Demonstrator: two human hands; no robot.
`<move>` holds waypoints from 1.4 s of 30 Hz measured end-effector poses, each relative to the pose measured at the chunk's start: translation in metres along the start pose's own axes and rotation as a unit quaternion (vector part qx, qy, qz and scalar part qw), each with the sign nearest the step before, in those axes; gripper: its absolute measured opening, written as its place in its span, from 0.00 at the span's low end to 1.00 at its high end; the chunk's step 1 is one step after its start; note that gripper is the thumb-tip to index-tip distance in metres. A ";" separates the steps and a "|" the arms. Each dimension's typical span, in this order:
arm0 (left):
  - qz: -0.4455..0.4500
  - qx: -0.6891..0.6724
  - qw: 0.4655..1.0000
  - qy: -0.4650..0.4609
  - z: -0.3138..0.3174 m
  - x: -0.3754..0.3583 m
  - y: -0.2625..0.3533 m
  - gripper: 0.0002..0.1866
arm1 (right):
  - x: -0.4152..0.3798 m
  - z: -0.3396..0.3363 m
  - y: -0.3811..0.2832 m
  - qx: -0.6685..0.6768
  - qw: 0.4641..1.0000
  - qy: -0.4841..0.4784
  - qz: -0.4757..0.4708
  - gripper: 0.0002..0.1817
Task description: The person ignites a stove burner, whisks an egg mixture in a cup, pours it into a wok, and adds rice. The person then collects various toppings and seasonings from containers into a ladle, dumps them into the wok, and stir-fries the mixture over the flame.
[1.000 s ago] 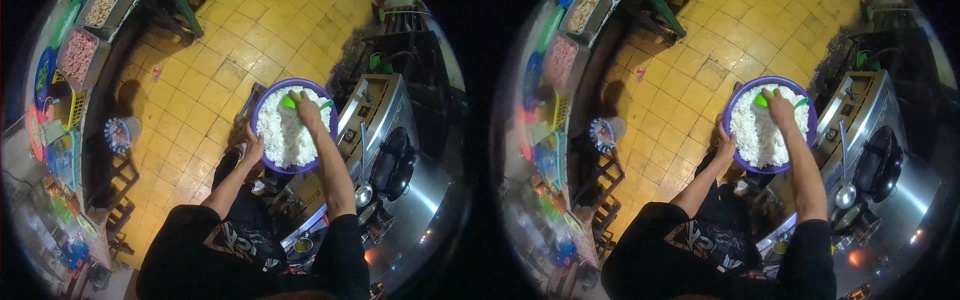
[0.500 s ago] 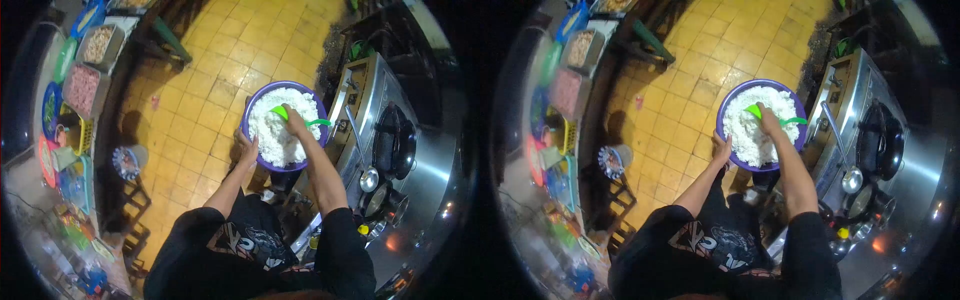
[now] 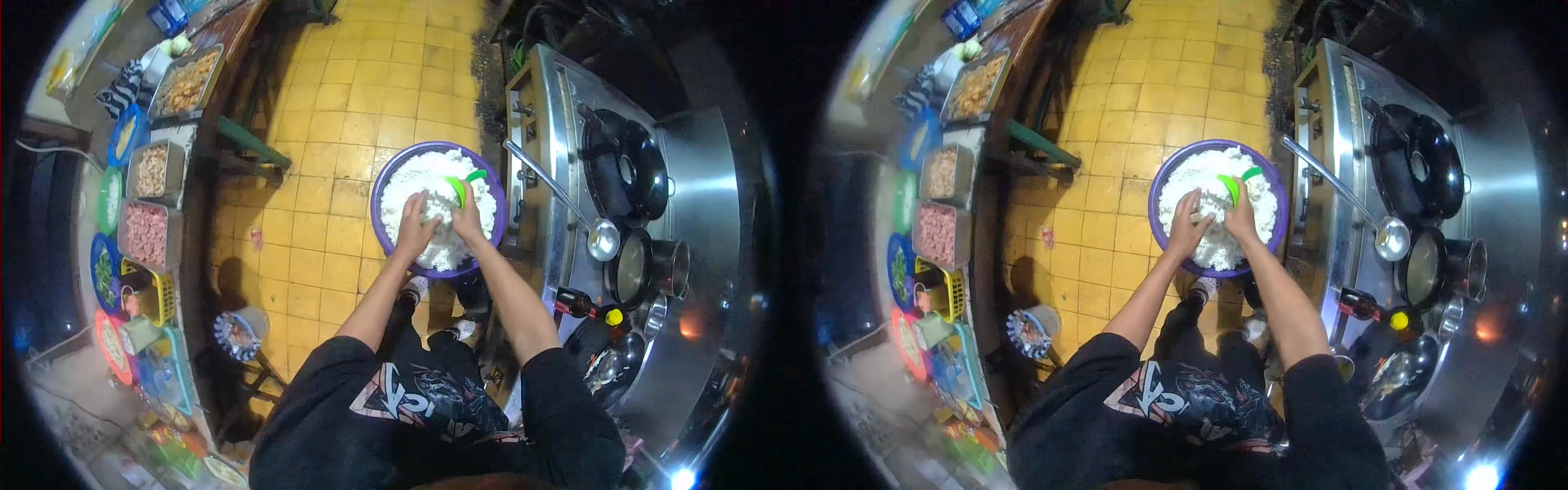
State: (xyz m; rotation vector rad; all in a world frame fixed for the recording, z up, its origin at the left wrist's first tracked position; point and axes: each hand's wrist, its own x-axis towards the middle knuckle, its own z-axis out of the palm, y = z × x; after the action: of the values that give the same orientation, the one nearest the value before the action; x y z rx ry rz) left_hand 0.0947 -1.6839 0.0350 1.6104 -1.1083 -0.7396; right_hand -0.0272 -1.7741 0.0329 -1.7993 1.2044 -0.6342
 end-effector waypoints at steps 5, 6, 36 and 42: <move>-0.039 0.035 0.998 -0.018 0.012 0.001 -0.009 0.24 | -0.033 0.004 -0.008 0.165 0.975 0.019 0.149 0.36; -0.037 0.036 0.998 -0.026 0.014 -0.002 -0.008 0.24 | -0.040 0.003 -0.009 0.167 0.974 0.026 0.153 0.36; 0.065 0.086 0.994 -0.013 0.048 -0.006 0.062 0.22 | -0.060 -0.046 -0.012 0.048 0.983 0.040 0.174 0.31; -0.072 0.033 0.997 0.010 0.046 0.007 0.024 0.19 | -0.069 -0.046 -0.023 0.197 0.944 0.018 0.265 0.31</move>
State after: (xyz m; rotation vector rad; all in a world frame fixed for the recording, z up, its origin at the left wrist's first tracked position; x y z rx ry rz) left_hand 0.0501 -1.7100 0.0443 1.7642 -1.0192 -0.7875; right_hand -0.0800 -1.7245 0.0795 -1.0731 1.3977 -0.5427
